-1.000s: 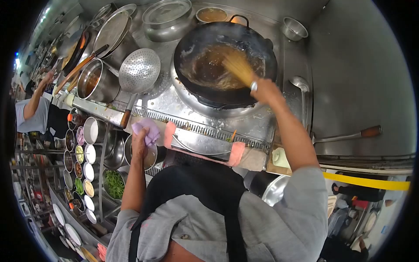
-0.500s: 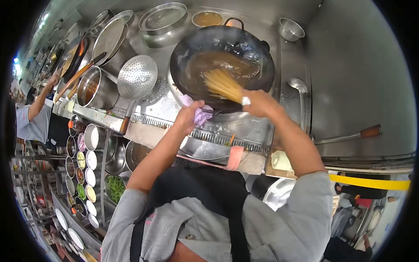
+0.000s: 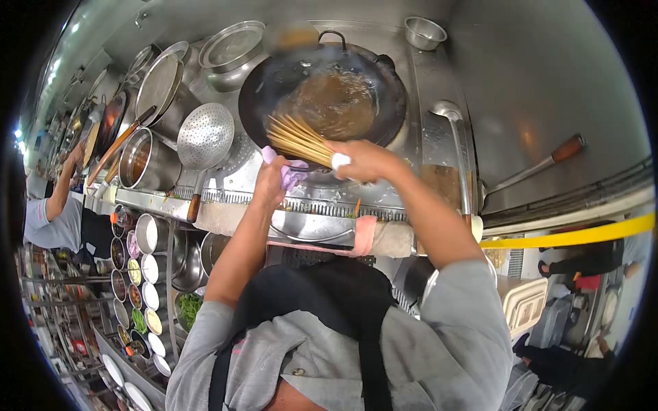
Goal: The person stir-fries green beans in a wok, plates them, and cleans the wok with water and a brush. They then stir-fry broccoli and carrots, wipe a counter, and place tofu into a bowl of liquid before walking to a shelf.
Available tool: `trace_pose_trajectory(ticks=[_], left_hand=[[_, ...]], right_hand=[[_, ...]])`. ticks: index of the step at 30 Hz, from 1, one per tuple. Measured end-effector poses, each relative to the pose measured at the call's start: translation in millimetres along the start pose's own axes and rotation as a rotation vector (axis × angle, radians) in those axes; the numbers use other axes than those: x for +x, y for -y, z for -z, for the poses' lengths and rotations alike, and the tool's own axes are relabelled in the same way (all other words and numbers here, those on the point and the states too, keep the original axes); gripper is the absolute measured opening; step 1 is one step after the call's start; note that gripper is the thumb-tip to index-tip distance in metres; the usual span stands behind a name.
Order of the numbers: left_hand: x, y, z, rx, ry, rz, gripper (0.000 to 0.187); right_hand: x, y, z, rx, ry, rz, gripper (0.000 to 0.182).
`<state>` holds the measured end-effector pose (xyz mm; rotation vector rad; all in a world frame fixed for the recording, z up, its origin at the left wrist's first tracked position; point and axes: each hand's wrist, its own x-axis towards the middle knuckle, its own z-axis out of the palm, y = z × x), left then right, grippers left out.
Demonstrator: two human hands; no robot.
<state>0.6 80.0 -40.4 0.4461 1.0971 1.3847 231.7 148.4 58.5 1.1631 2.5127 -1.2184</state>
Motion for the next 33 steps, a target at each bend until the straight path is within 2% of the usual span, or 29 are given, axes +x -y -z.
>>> trace_pose_trajectory(ticks=[2,5,7,10,13,15,16,17,19,22,25,26,30,33], left_hand=[[-10,-11,5,0.046,0.014,-0.018,0.011],[-19,-19,16,0.067,0.004,-0.049,0.013],[-18,-23,27,0.086,0.029,-0.074,0.020],[-25,-36,29,0.143,0.050,-0.121,0.012],[-27,-48,25,0.219,0.100,-0.138,0.011],[-28,-51,18,0.257,0.123,-0.161,0.012],[-33,-56,12,0.268,0.103,-0.154,0.012],[-37,-58,7,0.271,0.099,-0.180,0.012],[-41,-59,-2,0.275,0.085,-0.231,0.013],[-36,-61,-9,0.359,0.129,-0.316,0.015],[-9,-57,-9,0.404,0.143,-0.447,0.020],[-9,-58,-14,0.409,0.147,-0.469,0.021],[-6,-68,-33,0.558,0.071,-0.572,0.027],[-17,-75,-44,0.743,-0.032,-0.639,0.040]], right_hand=[[-29,-55,-13,-0.057,-0.168,0.119,0.081],[-72,-83,-12,0.026,-0.346,-0.112,0.080],[-109,-61,-20,0.141,-0.495,-0.343,0.079],[-125,-62,-69,0.604,-0.775,-0.345,0.085],[-134,-61,-134,1.237,-0.794,-0.223,0.090],[-142,-48,-162,1.516,-0.664,-0.277,0.102],[-141,-33,-173,1.654,-0.690,-0.288,0.087],[-144,-20,-178,1.757,-0.603,-0.219,0.061],[-142,-6,-188,1.883,-0.450,-0.199,0.039],[-130,3,-188,1.952,-0.380,-0.106,0.031],[-122,13,-168,1.949,-0.433,-0.136,0.027],[-122,21,-158,1.995,-0.493,-0.211,0.030],[-119,12,-139,2.113,-0.378,-0.143,0.034],[-117,8,-132,2.152,-0.337,-0.128,0.034]])
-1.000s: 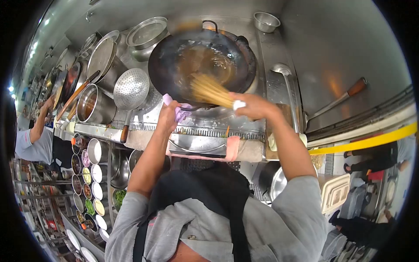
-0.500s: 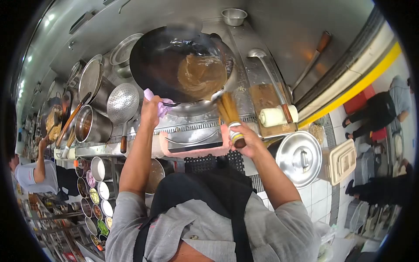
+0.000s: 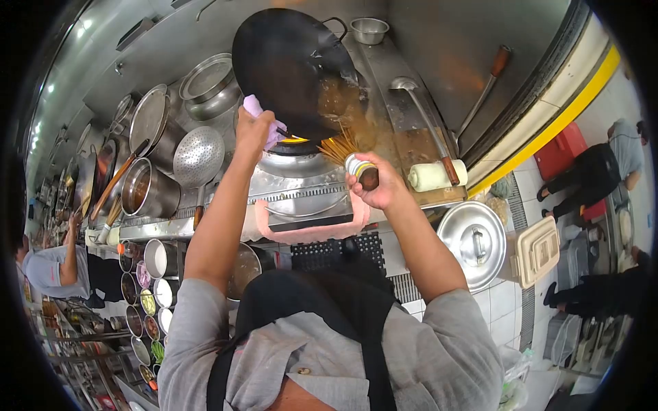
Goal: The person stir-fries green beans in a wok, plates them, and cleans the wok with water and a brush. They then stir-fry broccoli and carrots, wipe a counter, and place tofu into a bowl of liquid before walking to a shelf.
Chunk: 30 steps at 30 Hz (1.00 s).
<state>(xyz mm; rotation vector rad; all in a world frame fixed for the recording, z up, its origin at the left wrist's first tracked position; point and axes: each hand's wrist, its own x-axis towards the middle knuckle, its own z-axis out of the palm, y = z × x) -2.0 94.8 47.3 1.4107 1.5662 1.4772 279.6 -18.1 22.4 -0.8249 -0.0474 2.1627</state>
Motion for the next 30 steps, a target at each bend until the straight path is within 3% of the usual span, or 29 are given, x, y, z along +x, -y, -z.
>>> trace_pose_trajectory(ticks=[2,6,11,15,17,20,21,22,24,28,30], left_hand=[[-13,-26,0,0.077,0.000,-0.001,0.051],[-43,-37,-3,0.172,0.008,-0.146,0.049],[-91,-24,-3,0.176,0.024,-0.208,0.053],[-87,-1,9,0.162,-0.008,-0.211,0.047],[-71,21,17,-0.062,0.004,-0.158,0.042],[-51,50,31,-0.247,0.019,0.042,0.033],[-47,52,37,-0.281,0.038,0.159,0.032],[-44,57,43,-0.314,0.054,0.280,0.031],[-38,78,49,-0.373,0.093,0.317,0.022],[-40,86,57,-0.449,0.153,0.528,0.015],[-35,88,54,-0.524,0.165,0.609,0.016]], right_hand=[[2,1,2,0.026,0.011,-0.011,0.035],[0,-6,7,0.037,0.018,0.024,0.038],[-7,-16,20,0.026,-0.031,0.021,0.040],[-8,-20,25,-0.031,-0.063,0.025,0.042],[-15,-23,24,-0.079,-0.133,0.070,0.045],[-29,-26,57,-0.406,-0.036,0.195,0.051],[-27,-28,73,-0.530,-0.131,0.245,0.079],[-26,-29,85,-0.674,-0.212,0.317,0.085],[-21,-32,95,-0.968,-0.362,0.455,0.097],[23,-23,113,-1.980,-0.788,0.528,0.089],[32,-18,110,-1.984,-0.779,0.520,0.075]])
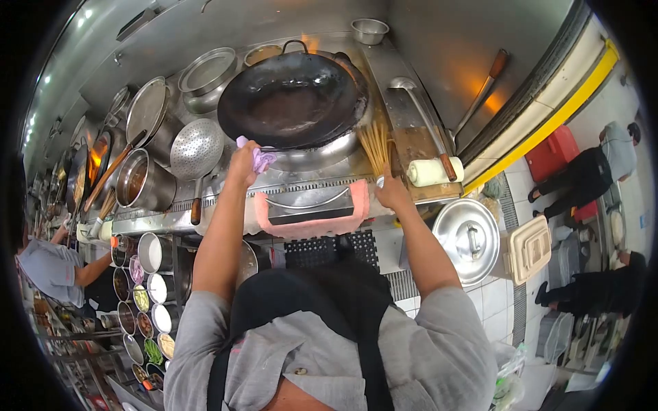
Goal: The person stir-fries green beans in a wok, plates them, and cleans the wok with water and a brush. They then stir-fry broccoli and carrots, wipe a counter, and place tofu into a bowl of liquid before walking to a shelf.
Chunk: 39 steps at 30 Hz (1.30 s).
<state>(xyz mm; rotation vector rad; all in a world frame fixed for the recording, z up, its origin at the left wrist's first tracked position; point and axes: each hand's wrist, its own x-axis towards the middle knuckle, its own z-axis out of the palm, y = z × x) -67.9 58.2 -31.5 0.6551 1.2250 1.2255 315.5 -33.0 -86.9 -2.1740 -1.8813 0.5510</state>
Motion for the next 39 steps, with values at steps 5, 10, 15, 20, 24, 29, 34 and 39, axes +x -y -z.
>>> trace_pose_trajectory(ticks=[5,10,15,20,24,29,34,39], left_hand=[[14,15,-22,-0.083,-0.046,-0.035,0.017],[16,19,-50,-0.138,-0.037,-0.061,0.017],[46,36,-54,-0.147,-0.075,0.018,0.026],[32,32,-43,-0.171,0.038,0.074,0.038],[13,24,1,-0.311,-0.072,0.127,0.037],[-6,75,110,0.146,-0.395,-0.163,0.030],[-41,108,134,0.476,-0.613,-0.377,0.031],[-38,115,128,0.433,-0.689,-0.387,0.032]], right_hand=[[40,-22,41,-0.044,-0.489,0.186,0.043],[110,-92,80,-0.574,-0.422,-0.001,0.057],[149,-126,94,-0.411,-0.232,-0.075,0.041],[173,-89,128,-0.180,-0.240,-0.056,0.044],[235,-35,143,0.879,0.150,0.104,0.046],[224,128,112,1.313,0.423,0.174,0.073],[286,261,88,1.149,0.552,0.302,0.040],[333,401,27,0.800,0.405,0.428,0.012]])
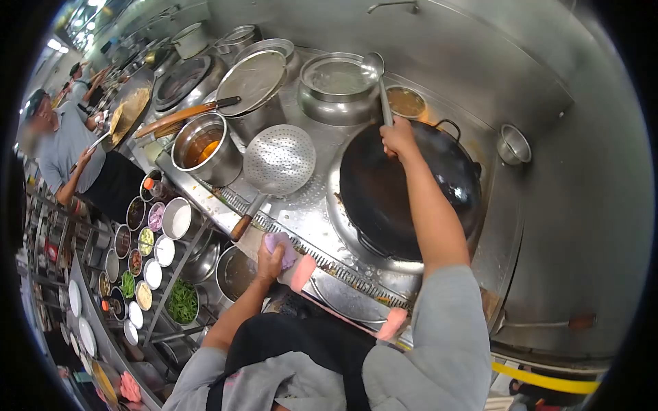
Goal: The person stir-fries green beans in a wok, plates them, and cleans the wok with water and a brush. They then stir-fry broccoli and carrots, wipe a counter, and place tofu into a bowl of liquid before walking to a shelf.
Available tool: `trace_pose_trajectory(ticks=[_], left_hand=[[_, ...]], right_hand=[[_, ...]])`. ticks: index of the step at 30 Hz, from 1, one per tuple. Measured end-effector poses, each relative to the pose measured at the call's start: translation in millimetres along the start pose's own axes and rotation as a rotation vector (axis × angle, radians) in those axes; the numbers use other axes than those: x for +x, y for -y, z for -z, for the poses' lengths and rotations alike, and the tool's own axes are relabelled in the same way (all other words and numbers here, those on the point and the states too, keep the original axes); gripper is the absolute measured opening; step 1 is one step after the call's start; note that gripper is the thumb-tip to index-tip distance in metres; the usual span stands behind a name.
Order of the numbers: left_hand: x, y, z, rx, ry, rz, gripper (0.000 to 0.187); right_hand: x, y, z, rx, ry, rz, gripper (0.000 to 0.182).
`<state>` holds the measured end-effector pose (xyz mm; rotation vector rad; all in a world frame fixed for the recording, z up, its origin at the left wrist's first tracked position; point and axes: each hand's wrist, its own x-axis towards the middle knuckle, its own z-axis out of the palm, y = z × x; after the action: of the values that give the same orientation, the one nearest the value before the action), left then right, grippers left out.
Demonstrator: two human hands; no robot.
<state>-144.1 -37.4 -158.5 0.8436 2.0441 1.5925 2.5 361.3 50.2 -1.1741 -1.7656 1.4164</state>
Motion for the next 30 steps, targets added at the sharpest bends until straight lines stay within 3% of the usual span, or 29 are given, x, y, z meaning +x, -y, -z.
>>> trace_pose_trajectory(ticks=[3,6,9,13,15,18,19,25,29,30], left_hand=[[1,-1,2,0.022,-0.005,0.018,0.033],[0,-2,3,0.021,-0.001,0.039,0.034],[0,-2,3,0.020,-0.002,0.038,0.035],[0,-4,5,0.023,-0.002,0.003,0.036],[1,1,4,0.003,0.007,0.005,0.036],[2,1,5,-0.042,0.033,-0.023,0.037],[2,6,5,-0.059,0.050,-0.028,0.037],[5,10,6,-0.050,0.068,-0.095,0.038],[7,13,8,0.013,0.079,-0.141,0.043],[8,17,8,0.025,0.075,-0.176,0.046]], right_hand=[[57,1,-49,-0.145,-0.051,-0.112,0.009],[106,-2,-56,0.736,0.273,-0.475,0.010],[93,-8,-48,1.288,0.299,-0.407,0.017],[48,-1,-12,1.391,0.458,-0.523,0.018],[14,5,15,1.328,0.477,-0.477,0.011],[-52,19,54,1.166,0.455,-0.358,0.018],[-67,16,68,1.211,0.478,-0.426,0.019],[-190,30,121,1.016,0.208,-0.368,0.015],[-235,28,135,0.483,0.065,-0.302,0.010],[-238,13,139,0.394,-0.014,-0.240,0.021]])
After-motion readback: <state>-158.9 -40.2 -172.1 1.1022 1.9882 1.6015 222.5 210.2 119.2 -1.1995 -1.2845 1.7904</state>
